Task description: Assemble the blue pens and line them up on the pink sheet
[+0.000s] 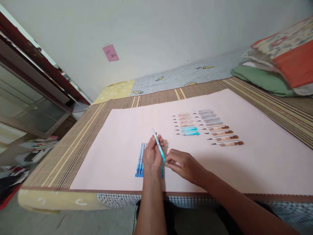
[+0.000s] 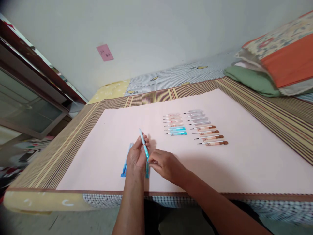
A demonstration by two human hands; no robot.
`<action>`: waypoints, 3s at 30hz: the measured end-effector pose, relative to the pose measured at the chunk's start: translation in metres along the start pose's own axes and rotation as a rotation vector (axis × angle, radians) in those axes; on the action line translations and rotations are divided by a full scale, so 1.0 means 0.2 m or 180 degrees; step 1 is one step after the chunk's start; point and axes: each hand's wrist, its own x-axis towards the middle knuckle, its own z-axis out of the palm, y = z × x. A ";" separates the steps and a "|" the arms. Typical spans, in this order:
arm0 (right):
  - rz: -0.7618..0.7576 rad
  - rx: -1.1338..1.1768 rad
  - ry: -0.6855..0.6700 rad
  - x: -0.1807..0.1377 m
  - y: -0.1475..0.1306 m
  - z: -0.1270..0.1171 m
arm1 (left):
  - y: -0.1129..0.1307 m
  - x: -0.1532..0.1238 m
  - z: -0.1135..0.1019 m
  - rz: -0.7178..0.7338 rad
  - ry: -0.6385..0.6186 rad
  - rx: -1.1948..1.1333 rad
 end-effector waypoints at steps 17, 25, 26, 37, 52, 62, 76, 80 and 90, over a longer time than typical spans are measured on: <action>-0.0138 -0.0351 0.0151 0.00 -0.02 0.04 | -0.01 0.00 0.01 -0.0111 0.0067 -0.0077; -0.0166 -0.0383 0.0153 -0.01 -0.03 0.06 | -0.02 0.00 0.00 -0.0136 0.0047 -0.0054; -0.0166 -0.0400 0.0144 -0.01 -0.03 0.06 | -0.02 0.00 0.00 -0.0144 0.0076 -0.0053; -0.0268 -0.0979 0.0039 -0.02 -0.05 0.05 | 0.04 -0.01 0.01 0.0567 0.0182 0.1068; 0.0451 -0.0558 -0.0649 -0.07 -0.05 0.11 | 0.19 0.00 -0.12 0.1412 0.0604 0.0884; 0.0471 -0.0467 -0.0749 -0.07 -0.04 0.12 | 0.17 -0.01 -0.10 0.1334 0.0598 0.0780; 0.0420 -0.0635 -0.0925 -0.06 -0.07 0.09 | 0.15 0.01 -0.10 0.1255 0.0526 0.0790; 0.0436 -0.0804 -0.0877 -0.06 -0.07 0.11 | 0.14 0.02 -0.11 0.1196 0.0513 0.0756; 0.0420 -0.1172 -0.0957 -0.06 -0.07 0.14 | 0.13 0.02 -0.10 0.1082 0.0526 0.0681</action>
